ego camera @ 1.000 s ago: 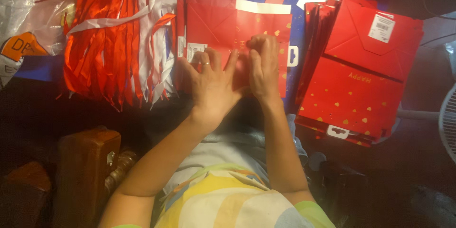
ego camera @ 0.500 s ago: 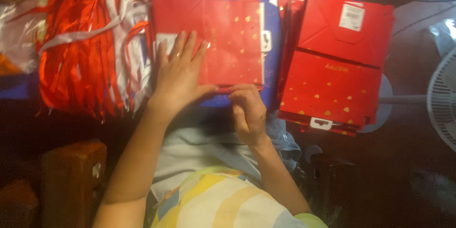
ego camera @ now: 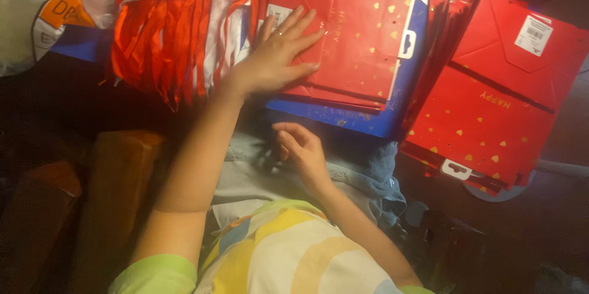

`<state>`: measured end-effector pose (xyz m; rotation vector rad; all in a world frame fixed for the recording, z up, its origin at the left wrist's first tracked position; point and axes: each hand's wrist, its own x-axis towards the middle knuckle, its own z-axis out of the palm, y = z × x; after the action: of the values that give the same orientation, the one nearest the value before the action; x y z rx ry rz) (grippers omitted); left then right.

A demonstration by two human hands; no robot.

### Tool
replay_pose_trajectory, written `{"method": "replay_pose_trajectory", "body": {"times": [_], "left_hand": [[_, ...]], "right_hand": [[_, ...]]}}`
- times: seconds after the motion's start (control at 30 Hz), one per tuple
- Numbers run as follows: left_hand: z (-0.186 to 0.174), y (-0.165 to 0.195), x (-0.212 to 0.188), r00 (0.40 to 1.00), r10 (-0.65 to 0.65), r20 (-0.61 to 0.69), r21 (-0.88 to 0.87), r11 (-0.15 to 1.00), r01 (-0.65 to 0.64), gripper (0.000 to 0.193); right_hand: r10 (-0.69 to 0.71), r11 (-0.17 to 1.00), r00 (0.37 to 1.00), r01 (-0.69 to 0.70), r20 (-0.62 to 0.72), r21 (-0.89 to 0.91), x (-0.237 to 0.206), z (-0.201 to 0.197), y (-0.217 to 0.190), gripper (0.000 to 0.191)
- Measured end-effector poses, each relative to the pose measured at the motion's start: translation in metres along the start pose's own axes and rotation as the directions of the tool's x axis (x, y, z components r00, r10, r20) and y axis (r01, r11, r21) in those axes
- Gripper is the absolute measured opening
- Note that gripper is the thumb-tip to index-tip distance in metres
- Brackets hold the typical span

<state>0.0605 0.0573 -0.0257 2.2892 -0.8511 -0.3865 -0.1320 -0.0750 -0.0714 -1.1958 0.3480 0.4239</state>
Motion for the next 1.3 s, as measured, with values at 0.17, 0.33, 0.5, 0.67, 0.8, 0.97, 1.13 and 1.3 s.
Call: {"method": "replay_pose_trajectory", "body": {"times": [0.17, 0.33, 0.5, 0.67, 0.8, 0.97, 1.13, 1.3], "left_hand": [[-0.006, -0.003, 0.001, 0.999, 0.021, 0.035, -0.045, 0.999, -0.02, 0.072], [-0.008, -0.004, 0.001, 0.998, 0.011, 0.058, -0.048, 0.999, -0.009, 0.072], [-0.005, -0.005, 0.0, 0.999, 0.01, 0.052, -0.056, 0.998, -0.007, 0.073], [-0.005, -0.004, -0.001, 0.998, -0.008, 0.062, -0.094, 0.995, 0.013, 0.072], [-0.004, -0.004, 0.0, 0.998, -0.001, 0.058, -0.071, 0.997, 0.005, 0.071], [-0.005, -0.002, -0.001, 1.0, 0.014, 0.008, -0.059, 0.998, -0.014, 0.067], [0.004, 0.034, 0.005, 0.98, 0.03, -0.198, 0.112, 0.994, -0.008, 0.05], [0.027, 0.091, 0.037, 0.932, 0.177, -0.316, 0.04, 0.984, -0.173, 0.04]], "right_hand": [[0.13, 0.984, 0.991, -0.124, -0.038, 0.128, 0.03, 0.035, 0.004, 0.035], [0.223, 0.915, 0.974, -0.195, -0.039, 0.354, 0.048, 0.064, 0.001, 0.022], [0.268, 0.864, 0.962, -0.216, -0.051, 0.455, 0.051, 0.07, 0.003, 0.017], [0.207, 0.832, 0.978, -0.193, 0.032, 0.52, 0.048, 0.07, 0.005, 0.012], [0.249, 0.85, 0.967, -0.248, 0.06, 0.465, 0.035, 0.066, 0.006, 0.011], [-0.025, 0.989, 0.999, 0.032, -0.049, 0.146, 0.006, 0.043, -0.013, 0.017], [-0.71, 0.631, 0.704, 0.649, 0.023, -0.425, -0.058, -0.008, -0.061, 0.025], [-0.952, 0.261, 0.294, 0.621, -0.089, -0.739, -0.093, -0.062, -0.096, 0.042]]}}
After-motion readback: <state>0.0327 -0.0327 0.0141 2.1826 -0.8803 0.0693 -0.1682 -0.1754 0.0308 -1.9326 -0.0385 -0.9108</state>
